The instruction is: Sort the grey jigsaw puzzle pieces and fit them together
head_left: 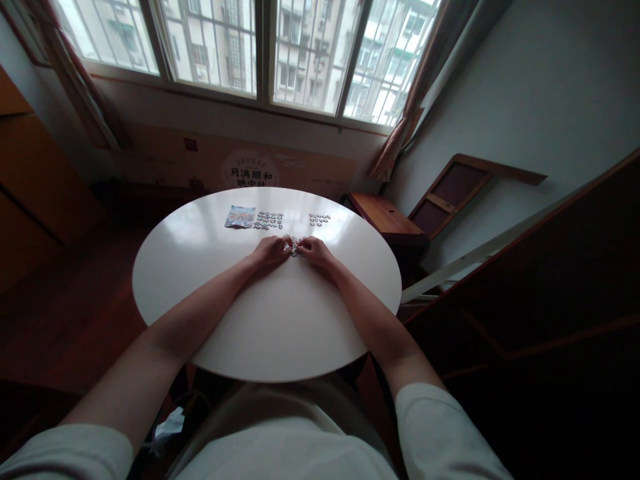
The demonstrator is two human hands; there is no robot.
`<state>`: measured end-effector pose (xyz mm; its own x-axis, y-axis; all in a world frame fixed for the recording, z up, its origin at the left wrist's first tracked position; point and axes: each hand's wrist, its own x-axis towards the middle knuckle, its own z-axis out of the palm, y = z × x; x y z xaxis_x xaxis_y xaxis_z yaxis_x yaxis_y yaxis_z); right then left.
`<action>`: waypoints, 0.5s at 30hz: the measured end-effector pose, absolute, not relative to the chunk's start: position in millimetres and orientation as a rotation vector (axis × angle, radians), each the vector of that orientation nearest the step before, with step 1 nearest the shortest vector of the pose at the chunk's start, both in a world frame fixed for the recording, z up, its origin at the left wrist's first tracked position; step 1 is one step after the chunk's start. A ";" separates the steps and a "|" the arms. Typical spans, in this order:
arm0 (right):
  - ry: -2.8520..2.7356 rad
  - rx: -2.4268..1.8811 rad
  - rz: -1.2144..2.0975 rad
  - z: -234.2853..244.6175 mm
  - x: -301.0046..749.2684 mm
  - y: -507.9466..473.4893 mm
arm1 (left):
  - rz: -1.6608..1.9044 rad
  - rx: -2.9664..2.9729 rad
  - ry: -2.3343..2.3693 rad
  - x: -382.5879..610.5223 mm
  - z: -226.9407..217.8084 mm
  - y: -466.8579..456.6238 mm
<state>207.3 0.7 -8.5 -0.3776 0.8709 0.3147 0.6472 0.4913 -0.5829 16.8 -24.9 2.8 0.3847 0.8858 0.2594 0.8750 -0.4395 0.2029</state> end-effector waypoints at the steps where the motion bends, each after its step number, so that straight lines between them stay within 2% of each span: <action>1: -2.144 -1.243 0.489 -9.1 207.2 1.2 | 0.520 2.586 1.642 16.6 2.6 -24.7; 15: -2.144 -1.244 0.490 -10.5 206.3 1.8 | 0.523 2.579 1.648 16.4 2.4 -24.9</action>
<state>206.3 1.8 -10.5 -0.3761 0.8710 0.3161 0.6473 0.4911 -0.5830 16.4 -24.9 2.4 0.3802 0.8875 0.2605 0.8751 -0.4363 0.2092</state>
